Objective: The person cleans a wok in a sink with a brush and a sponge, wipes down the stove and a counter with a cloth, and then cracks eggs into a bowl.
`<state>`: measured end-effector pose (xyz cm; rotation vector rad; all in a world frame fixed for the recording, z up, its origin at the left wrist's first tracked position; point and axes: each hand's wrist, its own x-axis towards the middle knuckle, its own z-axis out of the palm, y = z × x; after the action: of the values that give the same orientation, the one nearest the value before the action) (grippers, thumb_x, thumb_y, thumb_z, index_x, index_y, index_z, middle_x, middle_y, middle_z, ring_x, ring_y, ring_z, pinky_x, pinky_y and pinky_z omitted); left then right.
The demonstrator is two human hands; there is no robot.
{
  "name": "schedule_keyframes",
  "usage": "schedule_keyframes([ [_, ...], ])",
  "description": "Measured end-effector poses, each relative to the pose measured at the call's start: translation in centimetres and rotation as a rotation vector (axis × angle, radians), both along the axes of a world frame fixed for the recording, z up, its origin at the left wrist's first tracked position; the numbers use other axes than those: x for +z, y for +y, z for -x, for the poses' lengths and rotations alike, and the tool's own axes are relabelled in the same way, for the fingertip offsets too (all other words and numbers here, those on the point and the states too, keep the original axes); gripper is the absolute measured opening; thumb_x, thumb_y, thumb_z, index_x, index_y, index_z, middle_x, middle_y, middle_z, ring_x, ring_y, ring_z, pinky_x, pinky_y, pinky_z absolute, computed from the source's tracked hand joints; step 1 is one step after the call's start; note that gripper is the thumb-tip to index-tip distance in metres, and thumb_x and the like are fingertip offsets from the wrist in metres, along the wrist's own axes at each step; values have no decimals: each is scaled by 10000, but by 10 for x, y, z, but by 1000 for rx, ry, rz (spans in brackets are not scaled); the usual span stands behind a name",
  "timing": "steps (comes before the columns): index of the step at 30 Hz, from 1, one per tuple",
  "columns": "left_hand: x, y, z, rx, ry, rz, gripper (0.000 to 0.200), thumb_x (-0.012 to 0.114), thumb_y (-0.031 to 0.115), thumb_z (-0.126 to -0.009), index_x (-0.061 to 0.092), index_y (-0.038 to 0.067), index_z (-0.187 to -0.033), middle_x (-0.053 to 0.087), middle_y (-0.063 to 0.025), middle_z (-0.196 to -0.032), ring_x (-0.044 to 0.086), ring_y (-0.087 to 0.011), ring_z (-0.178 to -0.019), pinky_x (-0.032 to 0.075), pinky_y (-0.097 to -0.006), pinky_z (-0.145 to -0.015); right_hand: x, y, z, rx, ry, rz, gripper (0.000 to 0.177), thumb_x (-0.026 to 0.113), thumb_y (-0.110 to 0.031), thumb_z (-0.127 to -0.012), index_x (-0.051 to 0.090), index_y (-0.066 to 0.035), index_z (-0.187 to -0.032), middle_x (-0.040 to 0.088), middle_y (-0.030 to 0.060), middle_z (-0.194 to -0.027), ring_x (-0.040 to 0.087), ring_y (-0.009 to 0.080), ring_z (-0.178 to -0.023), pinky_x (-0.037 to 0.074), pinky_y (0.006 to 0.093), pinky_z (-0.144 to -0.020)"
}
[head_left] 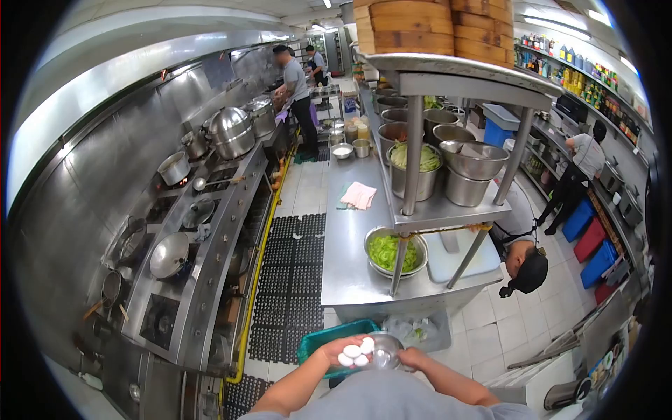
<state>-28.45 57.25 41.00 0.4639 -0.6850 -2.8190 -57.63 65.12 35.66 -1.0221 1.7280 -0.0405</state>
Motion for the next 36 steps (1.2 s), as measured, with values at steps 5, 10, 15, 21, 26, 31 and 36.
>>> schedule_keyframes([
  [5,10,25,-61,300,196,-170,444,603,307,-985,548,115,-1382,680,-245,-1100,682,-395,-1023,614,-432,-538,5,-61,-8,10,48,249,731,491,-615,-1020,757,65,-1073,762,265,-1005,755,394,-928,591,489,-811],
  [10,-14,54,-104,518,200,-268,447,548,385,-1015,584,114,-1369,693,-204,-1098,667,-389,-1056,618,-465,-579,25,-135,-69,-309,-460,290,614,507,-524,-1050,713,54,-1067,709,175,-810,695,279,-632,528,451,-498],
  [15,-17,86,-116,699,91,-345,440,519,374,-1031,598,80,-1349,681,-203,-1060,643,-400,-1074,579,-428,-514,39,-196,-124,-516,-392,128,556,475,-537,-1050,623,-12,-1161,669,142,-806,649,253,-571,493,405,-439],
  [21,-33,94,-121,701,114,-384,447,508,370,-1023,592,72,-1346,663,-209,-1041,633,-408,-1072,586,-427,-517,29,-205,-141,-506,-314,101,612,521,-625,-1009,622,-51,-1196,661,112,-843,655,230,-618,517,378,-503],
  [26,-35,80,-125,712,63,-335,434,510,360,-1017,607,66,-1322,665,-199,-1024,652,-402,-1050,573,-411,-498,37,-145,-121,-448,-538,61,437,679,-499,-995,626,-98,-1162,683,80,-871,652,180,-629,509,319,-496],
  [31,-25,58,-119,699,25,-318,399,523,346,-1024,614,61,-1287,684,-202,-1017,689,-391,-988,589,-415,-499,50,-88,-55,-863,-975,-256,308,627,-402,-1061,570,-118,-1165,705,88,-899,654,181,-668,530,301,-536],
  [36,-9,37,-102,634,12,-310,400,545,343,-1013,622,62,-1287,679,-190,-1021,677,-386,-1014,594,-410,-503,89,-91,3,-1000,-1107,-67,470,470,-565,-1099,543,-103,-1149,700,98,-901,636,185,-687,531,304,-564],
])
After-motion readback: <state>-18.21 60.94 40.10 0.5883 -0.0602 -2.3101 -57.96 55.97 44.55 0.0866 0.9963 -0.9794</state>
